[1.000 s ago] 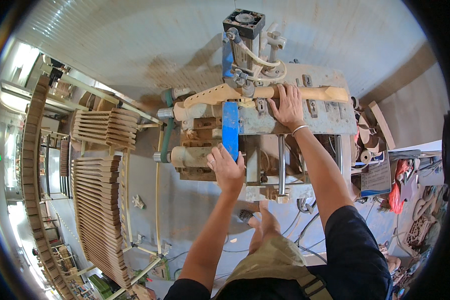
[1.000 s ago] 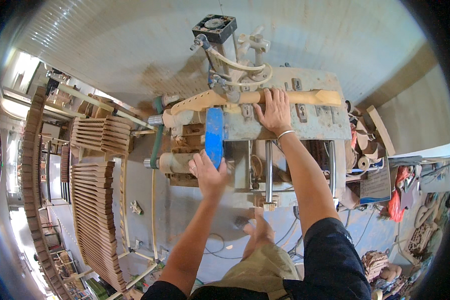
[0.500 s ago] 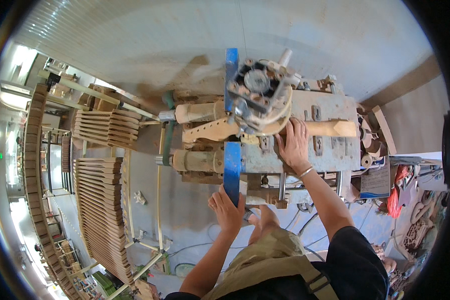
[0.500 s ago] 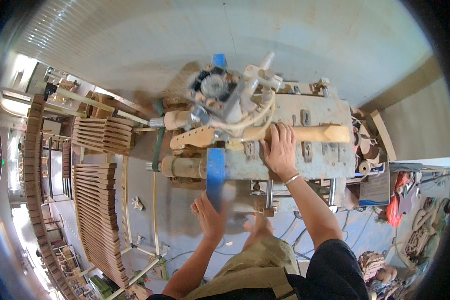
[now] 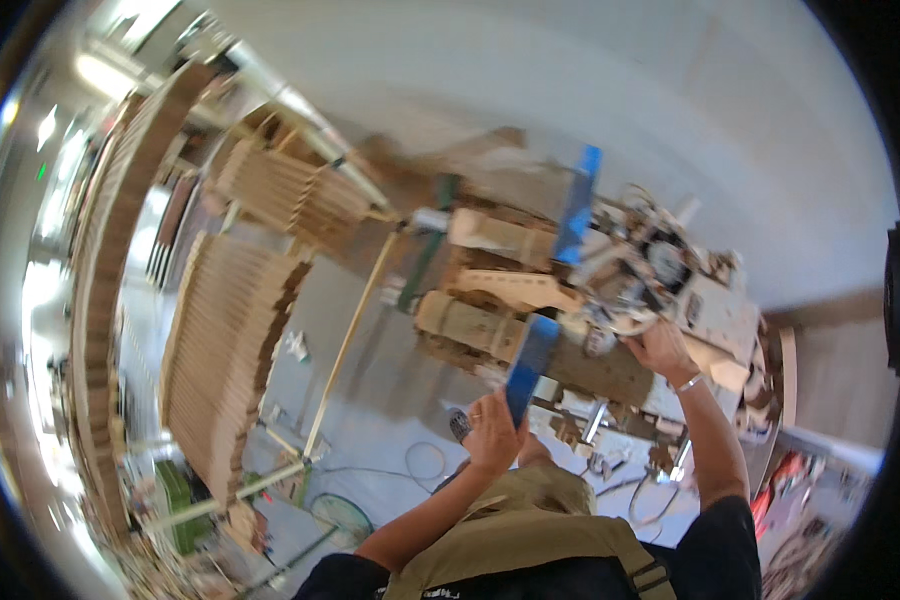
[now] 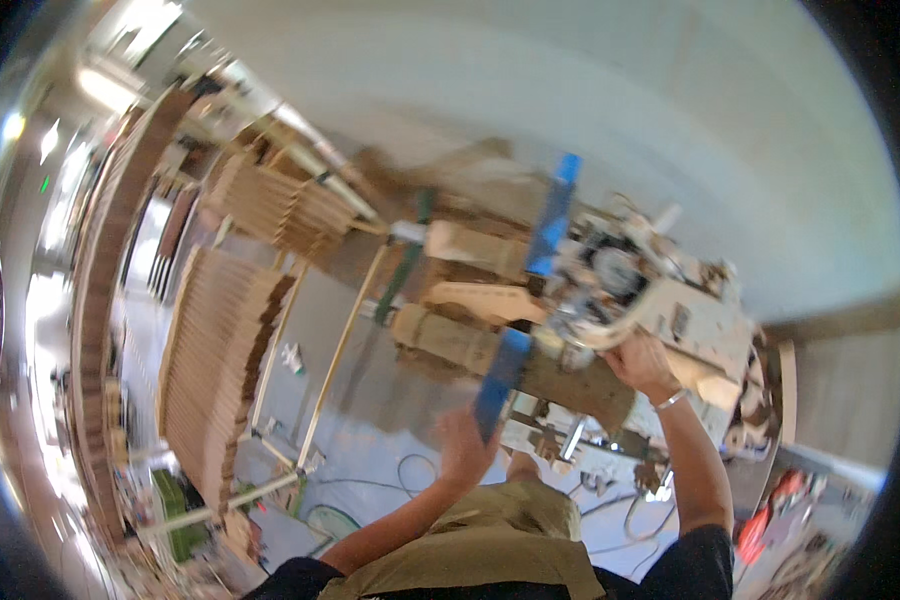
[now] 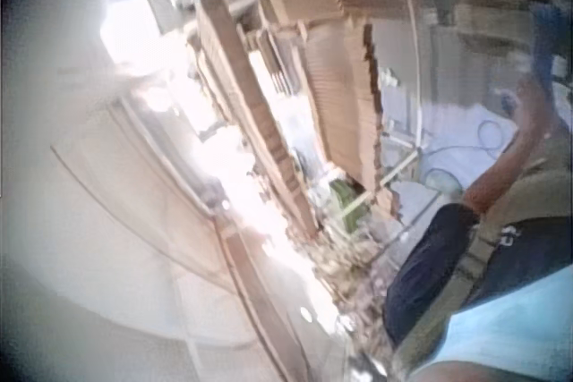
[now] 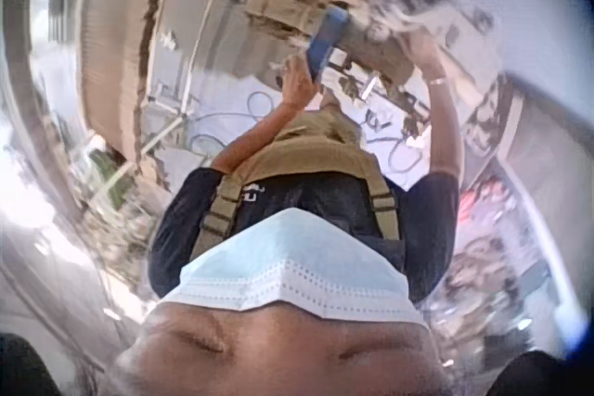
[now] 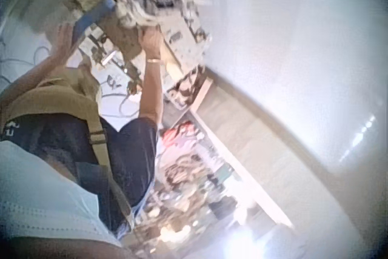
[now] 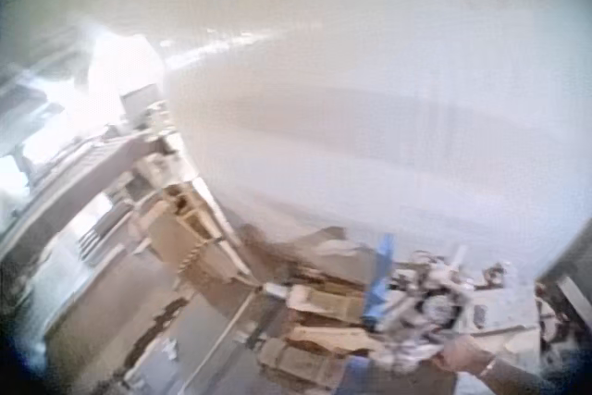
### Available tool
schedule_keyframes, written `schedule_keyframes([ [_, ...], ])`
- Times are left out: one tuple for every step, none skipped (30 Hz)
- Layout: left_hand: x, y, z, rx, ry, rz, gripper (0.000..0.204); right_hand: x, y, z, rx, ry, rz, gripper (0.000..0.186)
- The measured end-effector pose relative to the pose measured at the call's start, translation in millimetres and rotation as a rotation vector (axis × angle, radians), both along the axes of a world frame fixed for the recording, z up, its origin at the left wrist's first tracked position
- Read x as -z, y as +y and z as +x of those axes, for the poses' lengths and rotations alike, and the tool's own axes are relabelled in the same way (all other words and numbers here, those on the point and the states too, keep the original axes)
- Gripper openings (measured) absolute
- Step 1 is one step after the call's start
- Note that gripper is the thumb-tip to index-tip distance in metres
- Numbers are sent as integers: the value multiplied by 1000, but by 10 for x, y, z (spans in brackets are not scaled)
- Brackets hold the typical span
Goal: The person repeatedly picks up wooden pieces from a vertical rack and places them onto a shaping machine. They use a blue push block to guide the wood through the machine, then return the shaped pieces to the rack. This cycle is performed multiple times throughout the video.
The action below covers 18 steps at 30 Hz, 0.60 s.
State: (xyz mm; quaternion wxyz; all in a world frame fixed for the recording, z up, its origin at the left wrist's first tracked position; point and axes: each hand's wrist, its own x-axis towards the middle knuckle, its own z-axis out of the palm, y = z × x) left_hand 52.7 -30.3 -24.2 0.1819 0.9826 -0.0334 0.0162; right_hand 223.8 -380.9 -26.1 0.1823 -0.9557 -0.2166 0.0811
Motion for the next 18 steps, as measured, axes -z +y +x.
schedule_keyframes([
  [-117,-61,96,14,58,-75,76,53,-159,-79,18,-52,-79,40],
  [-219,-92,143,13,161,-134,78,105,-213,-98,37,-108,-150,40],
  [-177,-46,142,1,87,-189,78,-113,23,-15,32,-34,-64,42],
  [-128,-5,121,2,15,-251,78,-419,239,8,38,48,7,44],
  [-131,6,128,1,-32,-345,76,-469,299,-42,34,19,35,44],
  [-145,27,140,5,-80,-440,74,-526,381,-117,71,30,41,46],
  [-185,94,159,6,-131,-529,71,-586,499,-186,104,41,53,47],
  [-232,200,171,23,-121,-571,72,-669,630,-236,142,52,66,49],
  [-296,321,204,43,-116,-614,73,-908,843,-275,206,195,17,51],
  [-351,434,196,61,-98,-664,74,-1197,1088,-386,274,349,-41,54],
  [-415,588,245,107,136,-830,75,-1414,1314,-484,310,477,34,56],
  [-493,697,330,108,251,-1038,73,-1556,1537,-572,344,605,108,58],
  [-581,800,437,118,367,-1249,72,-1586,1707,-700,299,664,87,54],
  [-674,937,542,129,479,-1449,71,-1594,1905,-782,249,721,73,50],
  [-765,1045,631,59,579,-1695,49,-1642,2148,-804,223,1012,296,46],
  [-891,1237,731,10,630,-1861,43,-1692,2399,-832,199,1301,524,43],
  [-1005,1501,827,-43,679,-2028,38,-1702,2717,-841,261,1377,680,42],
  [-1179,1847,967,-98,712,-2184,33,-1723,3122,-802,307,1447,842,41],
])
